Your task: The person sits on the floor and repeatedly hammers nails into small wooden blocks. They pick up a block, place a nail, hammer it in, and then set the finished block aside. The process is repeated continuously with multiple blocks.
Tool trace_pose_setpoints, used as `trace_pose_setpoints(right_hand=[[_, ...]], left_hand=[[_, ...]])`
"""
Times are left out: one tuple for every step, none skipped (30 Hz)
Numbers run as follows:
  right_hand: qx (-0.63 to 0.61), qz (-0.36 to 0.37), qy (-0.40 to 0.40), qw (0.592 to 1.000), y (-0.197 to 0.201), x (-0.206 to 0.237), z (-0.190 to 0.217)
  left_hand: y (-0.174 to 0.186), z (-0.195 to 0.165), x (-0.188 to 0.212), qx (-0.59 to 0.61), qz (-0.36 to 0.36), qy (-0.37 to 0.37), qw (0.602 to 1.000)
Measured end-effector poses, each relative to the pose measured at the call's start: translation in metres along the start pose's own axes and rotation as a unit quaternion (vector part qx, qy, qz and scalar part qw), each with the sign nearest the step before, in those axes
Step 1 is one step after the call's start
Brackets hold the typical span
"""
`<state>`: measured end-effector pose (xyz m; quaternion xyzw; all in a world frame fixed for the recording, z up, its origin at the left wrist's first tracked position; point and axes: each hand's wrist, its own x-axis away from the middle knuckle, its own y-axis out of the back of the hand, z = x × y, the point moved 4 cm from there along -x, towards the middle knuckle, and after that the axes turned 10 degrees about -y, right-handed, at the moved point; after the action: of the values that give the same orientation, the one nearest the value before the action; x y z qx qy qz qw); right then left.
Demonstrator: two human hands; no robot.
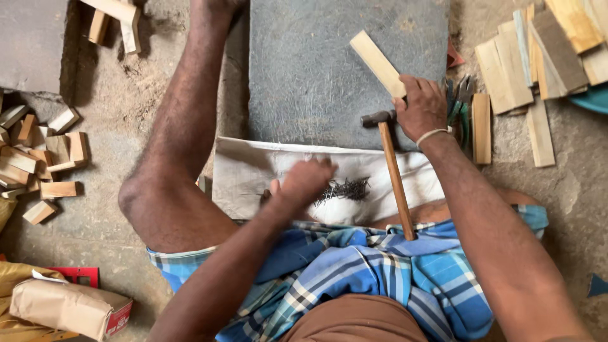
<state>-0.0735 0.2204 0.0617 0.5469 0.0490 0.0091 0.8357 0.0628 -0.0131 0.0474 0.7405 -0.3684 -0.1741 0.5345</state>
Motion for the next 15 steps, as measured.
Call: trace_pose_setpoints(right_hand=[[-0.018,-0.003,0.005,1.0,0.002,-0.003,0.003],[-0.208,0.059,-0.105,0.971,0.001,-0.004,-0.003],[-0.386,0.121,-0.21,0.89,-0.002,0.0,-0.007],[-0.543,0.18,-0.303,0.763,-0.006,0.004,-0.007],[-0.591,0.219,-0.292,0.719,-0.004,0.008,0.0],[-0.637,0.258,-0.282,0.67,-0.001,0.013,0.007],[-0.679,0.293,-0.273,0.615,-0.001,0.02,0.016],[-0.68,0.303,-0.27,0.61,-0.003,0.026,0.025],[-0.683,0.315,-0.266,0.603,-0.006,0.031,0.035],[-0.685,0.327,-0.263,0.595,-0.011,0.036,0.046],[-0.604,0.315,-0.257,0.685,-0.021,0.041,0.056],[-0.514,0.297,-0.246,0.766,-0.031,0.044,0.067],[-0.417,0.273,-0.228,0.836,-0.04,0.044,0.077],[-0.324,0.215,-0.088,0.917,-0.041,0.042,0.094],[-0.218,0.148,0.051,0.963,-0.042,0.045,0.109]], left_hand=[[-0.018,-0.006,0.003,0.005,0.044,-0.001,0.999],[-0.033,-0.01,0.007,0.011,0.089,-0.003,0.996],[-0.041,-0.011,0.007,0.02,0.086,-0.018,0.996],[-0.046,-0.011,0.008,0.029,0.082,-0.03,0.996],[-0.047,-0.008,0.008,0.037,0.078,-0.04,0.995],[-0.047,-0.005,0.008,0.035,0.075,-0.038,0.996],[-0.047,-0.002,0.007,0.033,0.073,-0.037,0.996],[-0.045,0.0,0.006,0.028,0.071,-0.035,0.996],[-0.041,0.002,0.006,0.032,0.049,-0.025,0.998],[-0.038,0.003,0.006,0.037,0.027,-0.016,0.999],[-0.035,0.002,0.007,0.044,0.007,-0.009,0.999],[-0.035,0.001,0.008,0.056,0.015,0.002,0.998],[-0.033,0.0,0.01,0.065,0.022,0.013,0.998],[-0.032,-0.001,0.013,0.074,0.029,0.022,0.997],[-0.028,-0.003,0.015,0.084,0.006,0.025,0.996]])
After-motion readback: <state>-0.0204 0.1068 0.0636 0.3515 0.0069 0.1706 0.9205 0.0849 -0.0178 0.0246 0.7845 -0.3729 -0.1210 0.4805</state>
